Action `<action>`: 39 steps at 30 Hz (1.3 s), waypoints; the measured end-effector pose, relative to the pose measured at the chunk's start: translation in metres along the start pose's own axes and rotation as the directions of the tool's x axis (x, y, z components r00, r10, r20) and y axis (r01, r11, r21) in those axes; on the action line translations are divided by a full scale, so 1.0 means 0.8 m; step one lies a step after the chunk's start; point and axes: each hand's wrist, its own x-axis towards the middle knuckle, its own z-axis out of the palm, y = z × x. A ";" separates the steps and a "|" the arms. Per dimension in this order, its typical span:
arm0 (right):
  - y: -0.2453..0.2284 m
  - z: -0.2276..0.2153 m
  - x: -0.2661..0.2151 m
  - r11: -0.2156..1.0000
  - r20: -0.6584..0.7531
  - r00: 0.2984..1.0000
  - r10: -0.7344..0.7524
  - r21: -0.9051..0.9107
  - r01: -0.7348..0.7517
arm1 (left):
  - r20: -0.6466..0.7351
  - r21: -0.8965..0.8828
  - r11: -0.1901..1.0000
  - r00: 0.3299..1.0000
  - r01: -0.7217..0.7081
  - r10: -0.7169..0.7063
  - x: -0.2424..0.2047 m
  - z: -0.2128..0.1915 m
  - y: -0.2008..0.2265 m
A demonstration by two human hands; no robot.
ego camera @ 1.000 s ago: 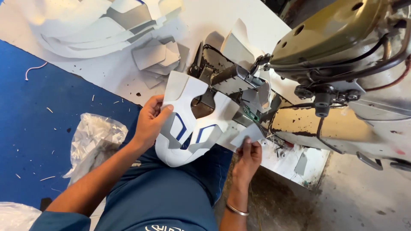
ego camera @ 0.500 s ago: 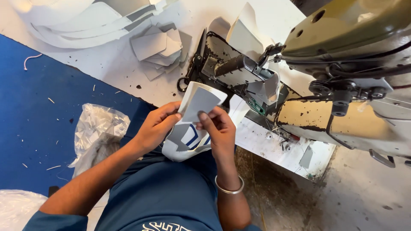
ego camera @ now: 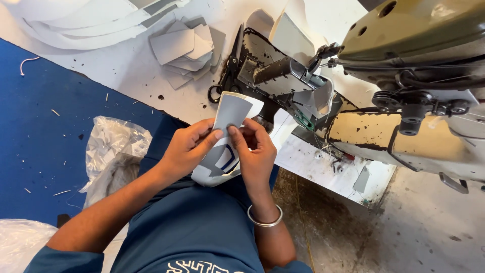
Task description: The person sits at a sewing machine and repeatedly sews white fabric masks with blue and gray accents. They feed each mask under the needle, guide it through the machine, and then use scissors to trim the thread before stacking the finished masks.
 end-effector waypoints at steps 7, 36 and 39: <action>0.032 -0.008 -0.003 0.999 -0.040 0.999 -0.027 0.036 0.029 | -0.053 -0.001 0.999 0.997 0.054 -0.054 -0.008 0.001 -0.004; 0.025 -0.096 -0.008 0.969 -0.136 0.990 0.031 0.248 0.003 | 0.340 0.412 0.748 0.850 -0.520 0.403 0.101 0.075 0.076; -0.006 -0.101 0.033 0.968 -0.125 0.992 0.014 0.249 0.017 | 0.342 0.447 0.713 0.840 -0.540 0.421 0.142 0.081 0.080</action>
